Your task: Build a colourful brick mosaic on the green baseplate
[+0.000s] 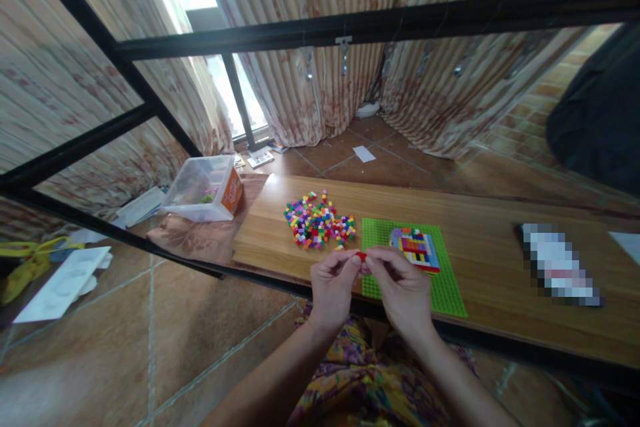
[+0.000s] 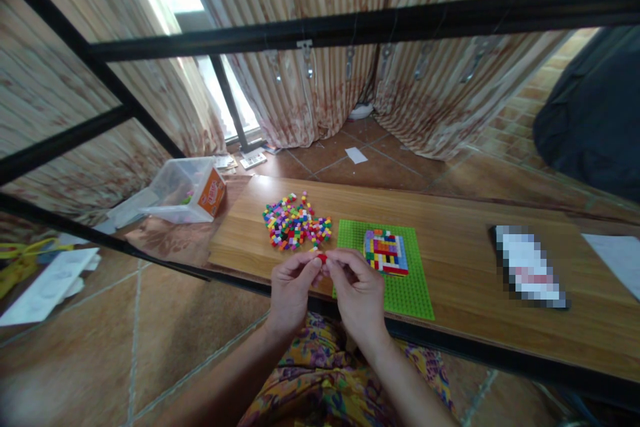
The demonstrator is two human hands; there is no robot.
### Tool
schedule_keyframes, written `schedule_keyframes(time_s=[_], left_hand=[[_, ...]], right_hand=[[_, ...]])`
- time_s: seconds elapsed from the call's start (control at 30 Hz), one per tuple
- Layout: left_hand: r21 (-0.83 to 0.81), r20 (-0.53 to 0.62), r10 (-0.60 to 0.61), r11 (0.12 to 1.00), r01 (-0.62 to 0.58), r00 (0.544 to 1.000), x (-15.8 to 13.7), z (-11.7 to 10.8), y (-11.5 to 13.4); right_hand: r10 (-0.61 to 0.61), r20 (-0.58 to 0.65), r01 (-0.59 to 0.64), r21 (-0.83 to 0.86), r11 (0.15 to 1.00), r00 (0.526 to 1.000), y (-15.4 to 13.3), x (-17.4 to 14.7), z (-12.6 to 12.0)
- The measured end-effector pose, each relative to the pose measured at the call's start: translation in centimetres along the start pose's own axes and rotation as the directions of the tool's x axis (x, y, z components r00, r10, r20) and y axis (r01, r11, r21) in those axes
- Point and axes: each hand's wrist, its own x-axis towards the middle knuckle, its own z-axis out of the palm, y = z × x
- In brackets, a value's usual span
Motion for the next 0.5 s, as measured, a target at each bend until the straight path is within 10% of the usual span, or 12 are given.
schedule_keyframes(time_s=[0.33, 0.5], left_hand=[[-0.054, 0.051, -0.126, 0.99, 0.128, 0.991, -0.2, 0.5, -1.3], [0.079, 0.063, -0.12, 0.99, 0.114, 0.991, 0.8, -0.2, -2.8]], right_hand=[[0.196, -0.033, -0.189, 0.149, 0.971, 0.98, 0.4, -0.2, -0.5], [0.159, -0.153, -0.155, 0.04, 0.987, 0.975, 1.0, 1.7, -4.5]])
